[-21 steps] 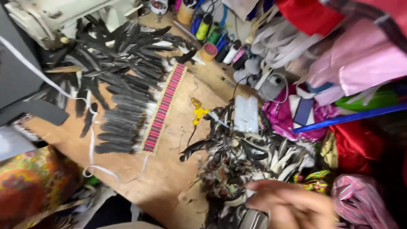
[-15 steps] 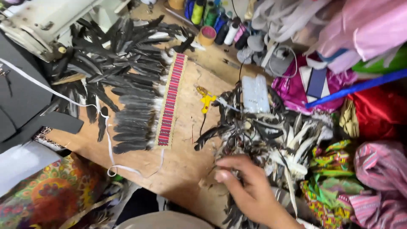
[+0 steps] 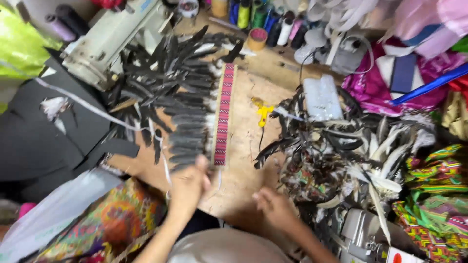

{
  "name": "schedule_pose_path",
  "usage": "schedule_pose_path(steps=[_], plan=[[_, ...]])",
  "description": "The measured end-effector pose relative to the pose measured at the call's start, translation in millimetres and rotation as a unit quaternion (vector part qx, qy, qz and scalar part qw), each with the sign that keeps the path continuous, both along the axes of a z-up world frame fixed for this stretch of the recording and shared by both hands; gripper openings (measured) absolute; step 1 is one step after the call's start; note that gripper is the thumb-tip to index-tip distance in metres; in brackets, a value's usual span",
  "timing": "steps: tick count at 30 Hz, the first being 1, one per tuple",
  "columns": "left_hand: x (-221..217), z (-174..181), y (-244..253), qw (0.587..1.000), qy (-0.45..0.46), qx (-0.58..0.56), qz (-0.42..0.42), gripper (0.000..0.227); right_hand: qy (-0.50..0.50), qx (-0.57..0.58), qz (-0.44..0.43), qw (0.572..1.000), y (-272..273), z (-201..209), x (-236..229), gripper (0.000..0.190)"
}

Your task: Assembling a feather headdress by gluing feathers to a band and trimming with scissors

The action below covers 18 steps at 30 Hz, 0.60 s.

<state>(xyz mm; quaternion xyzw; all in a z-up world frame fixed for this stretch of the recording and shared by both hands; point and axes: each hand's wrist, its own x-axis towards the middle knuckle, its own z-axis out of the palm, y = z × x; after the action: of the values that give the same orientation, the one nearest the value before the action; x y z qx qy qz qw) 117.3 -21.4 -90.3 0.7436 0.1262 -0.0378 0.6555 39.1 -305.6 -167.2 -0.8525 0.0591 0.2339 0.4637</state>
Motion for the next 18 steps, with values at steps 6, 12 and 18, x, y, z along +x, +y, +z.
schedule_pose_path(steps=[6,12,18], plan=[[19.5,7.2,9.3,0.987,-0.080,0.086,-0.113,0.092,-0.266,0.119,-0.143,0.946,-24.0,76.5,87.0,0.039],[73.9,98.9,-19.8,0.953,-0.300,-0.014,-0.033,0.083,-0.401,0.352,-0.157,0.831,53.5,169.7,135.1,0.086],[75.8,112.8,-50.2,0.931,-0.346,-0.063,-0.096,0.067,-0.359,0.386,-0.140,0.838,55.1,171.1,122.7,0.094]])
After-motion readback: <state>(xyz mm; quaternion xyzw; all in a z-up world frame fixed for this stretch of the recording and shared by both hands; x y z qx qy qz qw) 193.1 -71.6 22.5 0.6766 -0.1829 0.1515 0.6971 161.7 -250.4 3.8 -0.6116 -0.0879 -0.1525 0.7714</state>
